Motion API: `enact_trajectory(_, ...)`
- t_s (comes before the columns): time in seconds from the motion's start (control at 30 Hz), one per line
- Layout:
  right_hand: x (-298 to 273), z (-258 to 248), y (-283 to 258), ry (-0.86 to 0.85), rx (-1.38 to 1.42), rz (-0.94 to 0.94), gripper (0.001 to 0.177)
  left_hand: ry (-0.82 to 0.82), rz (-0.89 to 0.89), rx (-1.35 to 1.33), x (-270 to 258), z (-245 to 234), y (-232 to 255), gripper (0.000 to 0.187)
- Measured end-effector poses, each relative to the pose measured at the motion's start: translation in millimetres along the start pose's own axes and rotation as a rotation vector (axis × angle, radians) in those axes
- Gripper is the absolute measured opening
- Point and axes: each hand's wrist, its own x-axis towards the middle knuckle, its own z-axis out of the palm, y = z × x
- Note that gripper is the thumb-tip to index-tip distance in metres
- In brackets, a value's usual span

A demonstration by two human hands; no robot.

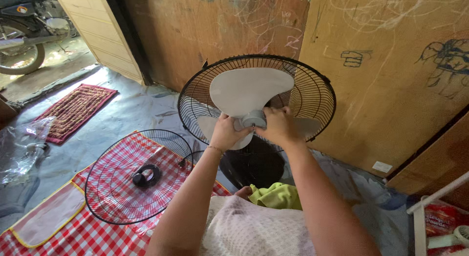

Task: The person disassembles a standing electric fan by removing the front grille, unscrewing the blade hub, and detaching the fan blades. The removed parts are placed on a checkered mat on the floor.

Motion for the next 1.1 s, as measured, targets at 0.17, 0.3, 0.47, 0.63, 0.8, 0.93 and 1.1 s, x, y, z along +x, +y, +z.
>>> enact_trajectory(0.17, -3.8, -2.3, -3.1, 0.014, 0.074, 0.056, 0.062, 0.009, 0.038, 0.074, 2.0, -2.4, 5.2, 0.054)
enact_trajectory(0.3, -5.0, -6.3, -6.1, 0.057, 0.111, 0.035, 0.061, -0.004, -0.010, 0.053, 2.6, -6.9, 15.4, 0.048)
enact_trajectory(0.47, -4.0, -7.8, -7.6, 0.010, 0.081, 0.038, 0.062, 0.032, -0.006, 0.008, 0.5, -8.8, 20.1, 0.045)
enact_trajectory(0.63, -4.1, 0.3, -2.1, 0.105, 0.090, -0.021, 0.065, 0.041, 0.025, 0.025, -0.7, -6.0, 17.8, 0.046)
enact_trajectory(0.8, -5.8, 4.4, 3.3, 0.114, 0.116, -0.018, 0.067, 0.055, 0.026, 0.054, -2.7, -1.4, 16.3, 0.047)
enact_trajectory(0.93, -1.6, 9.8, 7.7, 0.051, 0.069, 0.009, 0.065, -0.004, -0.019, 0.039, -0.1, -0.4, 8.5, 0.052)
enact_trajectory(1.1, -2.2, 12.3, -6.5, 0.056, -0.106, 0.063, 0.089, 0.101, 0.038, 0.029, -4.4, -12.9, 3.2, 0.066)
